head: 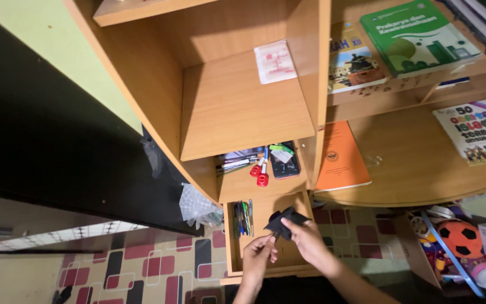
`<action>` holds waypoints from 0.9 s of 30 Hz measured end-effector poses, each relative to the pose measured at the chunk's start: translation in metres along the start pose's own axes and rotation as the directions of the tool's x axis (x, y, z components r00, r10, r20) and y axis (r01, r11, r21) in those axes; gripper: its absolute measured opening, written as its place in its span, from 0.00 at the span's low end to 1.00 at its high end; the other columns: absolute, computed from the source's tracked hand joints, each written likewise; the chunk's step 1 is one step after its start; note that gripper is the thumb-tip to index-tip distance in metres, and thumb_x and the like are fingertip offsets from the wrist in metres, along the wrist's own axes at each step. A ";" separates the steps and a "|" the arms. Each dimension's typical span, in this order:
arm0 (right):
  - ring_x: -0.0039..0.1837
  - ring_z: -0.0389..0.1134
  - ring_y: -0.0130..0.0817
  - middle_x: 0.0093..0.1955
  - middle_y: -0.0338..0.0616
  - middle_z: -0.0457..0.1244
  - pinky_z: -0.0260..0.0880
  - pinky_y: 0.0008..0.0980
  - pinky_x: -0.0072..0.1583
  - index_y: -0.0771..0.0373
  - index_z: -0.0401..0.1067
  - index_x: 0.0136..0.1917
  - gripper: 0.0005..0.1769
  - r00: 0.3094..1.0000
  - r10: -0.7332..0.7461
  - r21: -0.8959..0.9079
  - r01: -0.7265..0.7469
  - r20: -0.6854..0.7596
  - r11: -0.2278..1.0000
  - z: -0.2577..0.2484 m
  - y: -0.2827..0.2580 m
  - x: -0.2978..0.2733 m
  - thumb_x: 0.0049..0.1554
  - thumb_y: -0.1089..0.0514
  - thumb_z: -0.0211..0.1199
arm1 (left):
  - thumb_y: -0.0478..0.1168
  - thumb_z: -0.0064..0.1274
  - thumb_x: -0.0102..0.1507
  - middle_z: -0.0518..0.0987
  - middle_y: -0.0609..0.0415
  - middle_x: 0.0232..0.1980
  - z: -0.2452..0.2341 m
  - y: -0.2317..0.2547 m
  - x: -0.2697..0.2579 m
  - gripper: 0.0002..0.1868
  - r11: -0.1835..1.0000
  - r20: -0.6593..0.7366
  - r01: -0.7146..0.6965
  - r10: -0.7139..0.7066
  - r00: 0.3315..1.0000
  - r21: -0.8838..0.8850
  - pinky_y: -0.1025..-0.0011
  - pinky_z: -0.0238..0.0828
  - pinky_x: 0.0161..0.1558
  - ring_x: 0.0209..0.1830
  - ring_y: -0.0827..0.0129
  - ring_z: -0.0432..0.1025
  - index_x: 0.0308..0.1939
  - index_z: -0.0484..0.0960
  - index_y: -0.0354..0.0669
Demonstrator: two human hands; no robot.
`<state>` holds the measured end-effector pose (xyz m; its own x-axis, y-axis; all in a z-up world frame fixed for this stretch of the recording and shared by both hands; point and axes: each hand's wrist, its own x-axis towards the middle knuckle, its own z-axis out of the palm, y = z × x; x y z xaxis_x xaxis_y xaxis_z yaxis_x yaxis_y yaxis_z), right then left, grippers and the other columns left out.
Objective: The person opens a drawer and repeatedly picks up pens and pencils, wipes them with a black cloth, and places them back into the drawer. The person continues this process for multiple writing instruments throughout the clip.
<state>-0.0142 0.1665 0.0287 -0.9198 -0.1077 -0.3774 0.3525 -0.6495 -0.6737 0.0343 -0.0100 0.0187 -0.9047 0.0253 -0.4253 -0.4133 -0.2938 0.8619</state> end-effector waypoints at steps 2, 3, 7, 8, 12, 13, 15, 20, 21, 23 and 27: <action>0.51 0.74 0.36 0.51 0.47 0.72 0.75 0.38 0.56 0.68 0.75 0.53 0.11 0.998 0.013 0.032 -0.011 -0.056 0.999 -0.001 -0.001 0.011 0.56 0.64 0.66 | 0.36 0.59 0.64 0.81 0.55 0.28 0.005 0.011 -0.010 0.11 0.969 -0.044 -0.150 0.161 0.986 0.195 0.77 0.67 0.26 0.22 0.76 0.71 0.48 0.88 0.37; 0.51 0.75 0.37 0.51 0.47 0.72 0.76 0.38 0.56 0.68 0.75 0.52 0.11 0.996 0.023 0.048 -0.019 -0.087 0.999 -0.001 0.000 0.013 0.55 0.64 0.66 | 0.36 0.60 0.63 0.82 0.54 0.28 0.007 0.017 -0.017 0.12 0.919 -0.061 -0.210 0.243 0.968 0.334 0.77 0.67 0.26 0.22 0.77 0.71 0.50 0.89 0.37; 0.50 0.75 0.37 0.49 0.49 0.72 0.76 0.39 0.54 0.68 0.75 0.51 0.09 0.994 0.066 0.061 -0.060 -0.090 0.996 -0.001 0.009 0.021 0.57 0.63 0.66 | 0.34 0.62 0.62 0.82 0.50 0.31 0.009 0.038 -0.037 0.14 0.643 0.010 -0.441 0.560 0.829 0.626 0.76 0.70 0.28 0.24 0.73 0.72 0.50 0.87 0.34; 0.50 0.75 0.37 0.50 0.49 0.72 0.75 0.38 0.54 0.69 0.75 0.50 0.09 0.994 0.073 0.057 -0.068 -0.080 0.996 0.001 0.013 0.020 0.57 0.63 0.67 | 0.34 0.62 0.61 0.82 0.49 0.32 0.010 0.040 -0.040 0.14 0.638 -0.008 -0.410 0.546 0.837 0.652 0.75 0.69 0.27 0.24 0.71 0.72 0.51 0.87 0.34; 0.51 0.76 0.37 0.49 0.51 0.73 0.77 0.35 0.57 0.68 0.75 0.50 0.08 0.973 0.205 -0.010 -0.207 -0.105 0.978 0.013 0.037 0.011 0.56 0.65 0.68 | 0.35 0.62 0.61 0.83 0.46 0.35 0.006 0.044 -0.045 0.13 0.577 -0.032 -0.372 0.570 0.821 0.727 0.72 0.70 0.26 0.25 0.65 0.74 0.49 0.87 0.34; 0.51 0.75 0.36 0.49 0.50 0.72 0.76 0.35 0.56 0.68 0.76 0.50 0.09 0.976 0.216 -0.006 -0.216 -0.041 0.976 0.014 0.042 0.005 0.56 0.64 0.67 | 0.35 0.62 0.61 0.84 0.46 0.36 0.004 0.042 -0.045 0.12 0.554 -0.026 -0.381 0.591 0.806 0.740 0.72 0.71 0.27 0.26 0.64 0.76 0.48 0.87 0.34; 0.49 0.74 0.34 0.49 0.49 0.72 0.75 0.35 0.52 0.70 0.77 0.51 0.10 0.969 0.234 0.003 -0.235 0.083 0.972 0.016 0.050 -0.005 0.57 0.62 0.67 | 0.35 0.62 0.62 0.84 0.45 0.40 -0.002 0.040 -0.044 0.11 0.469 0.021 -0.485 0.703 0.711 0.738 0.71 0.74 0.34 0.33 0.60 0.78 0.47 0.86 0.33; 0.50 0.75 0.36 0.50 0.50 0.73 0.76 0.35 0.54 0.70 0.77 0.52 0.11 0.976 0.216 -0.098 -0.212 0.026 0.972 0.018 0.047 0.007 0.58 0.61 0.66 | 0.34 0.61 0.61 0.84 0.45 0.40 -0.015 0.037 -0.046 0.12 0.582 -0.045 -0.430 0.628 0.777 0.690 0.69 0.76 0.35 0.33 0.58 0.79 0.48 0.86 0.33; 0.50 0.74 0.36 0.50 0.50 0.73 0.76 0.35 0.54 0.70 0.76 0.53 0.11 0.978 0.208 -0.121 -0.205 0.012 0.971 0.017 0.043 0.011 0.59 0.61 0.65 | 0.34 0.60 0.61 0.84 0.45 0.40 -0.016 0.037 -0.047 0.12 0.639 -0.079 -0.398 0.585 0.807 0.659 0.69 0.76 0.34 0.32 0.59 0.79 0.48 0.86 0.34; 0.49 0.75 0.37 0.49 0.48 0.72 0.77 0.38 0.52 0.68 0.76 0.53 0.11 0.989 0.143 -0.127 -0.146 -0.032 0.981 0.015 0.038 0.018 0.56 0.64 0.65 | 0.35 0.60 0.62 0.84 0.46 0.39 -0.021 0.038 -0.049 0.13 0.652 -0.092 -0.400 0.586 0.805 0.644 0.70 0.76 0.33 0.31 0.61 0.78 0.50 0.86 0.34; 0.51 0.75 0.36 0.51 0.46 0.71 0.77 0.35 0.55 0.67 0.73 0.56 0.13 0.997 0.061 -0.142 -0.067 -0.044 0.988 0.005 0.038 0.044 0.56 0.67 0.64 | 0.35 0.61 0.62 0.83 0.48 0.35 -0.037 0.036 -0.050 0.14 0.695 -0.130 -0.382 0.562 0.817 0.609 0.74 0.73 0.28 0.28 0.69 0.75 0.51 0.86 0.35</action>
<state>-0.0424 0.1338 -0.0104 -0.8878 -0.1138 -0.4459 0.4343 -0.5274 -0.7302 0.0681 -0.0572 0.0611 -0.9578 -0.2688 0.1016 -0.0045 0.3676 0.9300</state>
